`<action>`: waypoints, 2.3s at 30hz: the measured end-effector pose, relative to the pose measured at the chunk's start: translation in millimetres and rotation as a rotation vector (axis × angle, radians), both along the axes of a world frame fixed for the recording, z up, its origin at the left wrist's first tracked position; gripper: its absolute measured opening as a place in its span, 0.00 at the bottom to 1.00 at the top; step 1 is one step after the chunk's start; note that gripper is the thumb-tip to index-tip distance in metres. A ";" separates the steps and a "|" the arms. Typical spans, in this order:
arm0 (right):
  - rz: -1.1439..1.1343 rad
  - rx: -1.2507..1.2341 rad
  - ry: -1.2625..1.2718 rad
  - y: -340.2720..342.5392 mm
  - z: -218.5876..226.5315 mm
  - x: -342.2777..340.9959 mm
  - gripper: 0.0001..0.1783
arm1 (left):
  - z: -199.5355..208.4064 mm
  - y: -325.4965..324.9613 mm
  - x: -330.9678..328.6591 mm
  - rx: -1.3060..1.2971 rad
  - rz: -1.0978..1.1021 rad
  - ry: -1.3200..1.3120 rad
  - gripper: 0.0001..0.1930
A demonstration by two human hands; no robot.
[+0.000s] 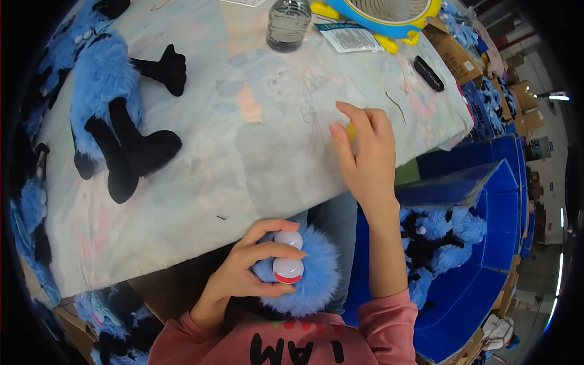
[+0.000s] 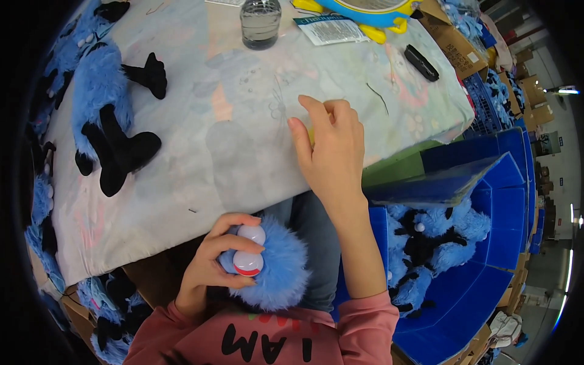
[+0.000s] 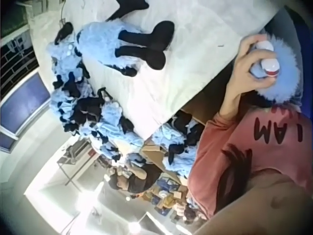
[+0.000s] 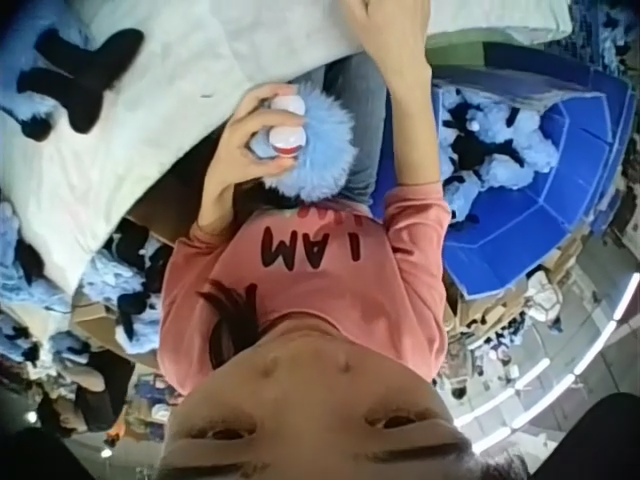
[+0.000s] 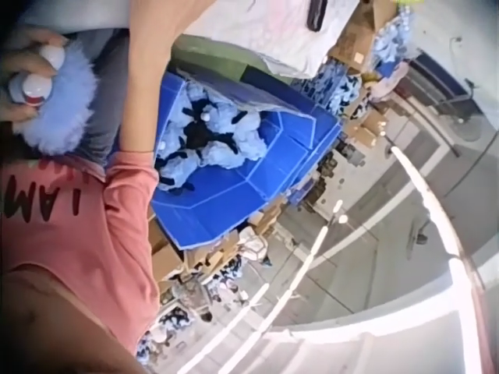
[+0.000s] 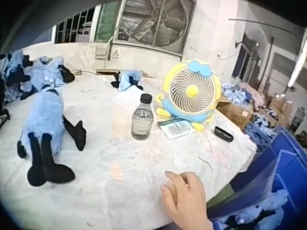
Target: Assembling blue plush toys by attaching plastic eyes and organizing them into containers at a workbench.
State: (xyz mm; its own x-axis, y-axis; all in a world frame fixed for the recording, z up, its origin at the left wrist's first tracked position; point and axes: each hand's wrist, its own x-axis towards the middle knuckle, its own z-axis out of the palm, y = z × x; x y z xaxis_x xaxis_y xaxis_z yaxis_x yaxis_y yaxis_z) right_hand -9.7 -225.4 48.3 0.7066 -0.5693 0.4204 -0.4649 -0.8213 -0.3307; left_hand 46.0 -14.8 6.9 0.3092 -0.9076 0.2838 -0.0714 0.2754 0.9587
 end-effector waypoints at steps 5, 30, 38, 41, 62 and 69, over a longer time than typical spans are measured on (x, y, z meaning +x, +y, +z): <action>0.184 -0.140 -0.143 -5.0 1.9 32.8 0.15 | -4.7 4.0 11.4 0.016 -0.023 0.048 0.21; 0.959 -0.107 -0.345 253.5 37.9 226.0 0.04 | 26.7 47.2 -32.2 0.108 -0.130 -0.146 0.19; 0.953 0.150 -0.153 89.3 53.8 133.5 0.10 | 28.4 30.9 -30.7 0.077 0.023 -0.082 0.20; 0.207 0.260 -0.300 -48.2 39.7 87.4 0.10 | 14.1 20.5 -18.7 0.040 0.068 -0.053 0.20; 0.440 0.174 -0.169 36.1 27.6 -104.0 0.13 | -7.9 -5.9 -19.1 -0.062 -0.040 0.062 0.22; 0.466 0.345 0.090 92.2 2.1 -151.9 0.08 | 3.0 -7.0 -49.1 0.026 -0.034 -0.049 0.21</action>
State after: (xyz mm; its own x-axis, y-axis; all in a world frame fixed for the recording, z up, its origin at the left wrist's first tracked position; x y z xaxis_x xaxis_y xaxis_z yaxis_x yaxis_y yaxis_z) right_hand -161.6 -133.3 50.3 0.9395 -0.2834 0.1923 -0.1196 -0.7976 -0.5913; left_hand -3.1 -21.8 9.9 0.2647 -0.9245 0.2744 -0.1096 0.2539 0.9610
